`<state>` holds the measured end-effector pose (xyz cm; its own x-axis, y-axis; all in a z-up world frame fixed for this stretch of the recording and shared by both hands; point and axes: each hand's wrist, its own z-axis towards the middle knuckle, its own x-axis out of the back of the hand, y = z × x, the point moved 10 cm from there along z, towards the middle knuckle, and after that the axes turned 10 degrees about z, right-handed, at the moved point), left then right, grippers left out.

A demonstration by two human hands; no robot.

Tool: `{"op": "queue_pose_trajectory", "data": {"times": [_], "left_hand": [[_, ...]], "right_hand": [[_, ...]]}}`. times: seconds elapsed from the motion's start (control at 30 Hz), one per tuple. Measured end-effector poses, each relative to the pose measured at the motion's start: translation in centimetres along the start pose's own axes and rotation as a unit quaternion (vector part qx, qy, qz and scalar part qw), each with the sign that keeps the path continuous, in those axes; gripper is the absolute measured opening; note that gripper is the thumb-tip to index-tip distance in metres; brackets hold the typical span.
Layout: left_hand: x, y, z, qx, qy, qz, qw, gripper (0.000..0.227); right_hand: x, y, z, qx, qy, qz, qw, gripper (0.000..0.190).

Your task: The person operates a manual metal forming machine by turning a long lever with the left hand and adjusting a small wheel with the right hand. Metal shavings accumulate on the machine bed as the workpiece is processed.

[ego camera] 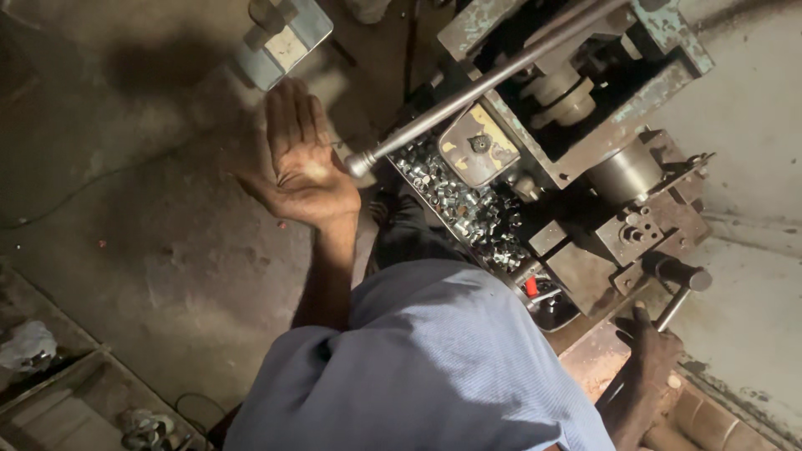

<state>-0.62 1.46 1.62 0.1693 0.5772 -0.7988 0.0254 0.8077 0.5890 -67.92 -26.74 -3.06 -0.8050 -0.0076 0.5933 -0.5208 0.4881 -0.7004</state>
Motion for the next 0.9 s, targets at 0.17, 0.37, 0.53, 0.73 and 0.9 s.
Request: {"op": "queue_pose_trajectory", "data": {"times": [0.17, 0.37, 0.53, 0.73, 0.9], "left_hand": [[1.2, 1.1, -0.6, 0.006, 0.044, -0.070, 0.997, 0.104], [-0.7, 2.7, 0.9, -0.062, 0.060, -0.074, 0.994, 0.082], [-1.4, 1.4, 2.0, 0.009, 0.066, -0.007, 0.998, 0.103], [-2.9, 3.1, 1.7, -0.078, -0.020, -0.029, 0.996, 0.097], [-2.8, 3.1, 3.1, -0.046, 0.047, -0.039, 0.997, 0.096]], "right_hand": [[-0.4, 0.3, 0.0, 0.017, -0.024, 0.035, 0.999, 0.046], [-0.1, 0.4, 0.0, 0.008, -0.032, 0.037, 0.999, 0.045], [-0.4, -0.3, -0.2, 0.004, -0.022, 0.048, 0.999, 0.045], [-0.8, -0.8, -0.3, 0.013, -0.027, 0.055, 0.998, 0.045], [-0.1, 0.6, 0.3, -0.013, -0.043, 0.037, 0.998, 0.046]]}}
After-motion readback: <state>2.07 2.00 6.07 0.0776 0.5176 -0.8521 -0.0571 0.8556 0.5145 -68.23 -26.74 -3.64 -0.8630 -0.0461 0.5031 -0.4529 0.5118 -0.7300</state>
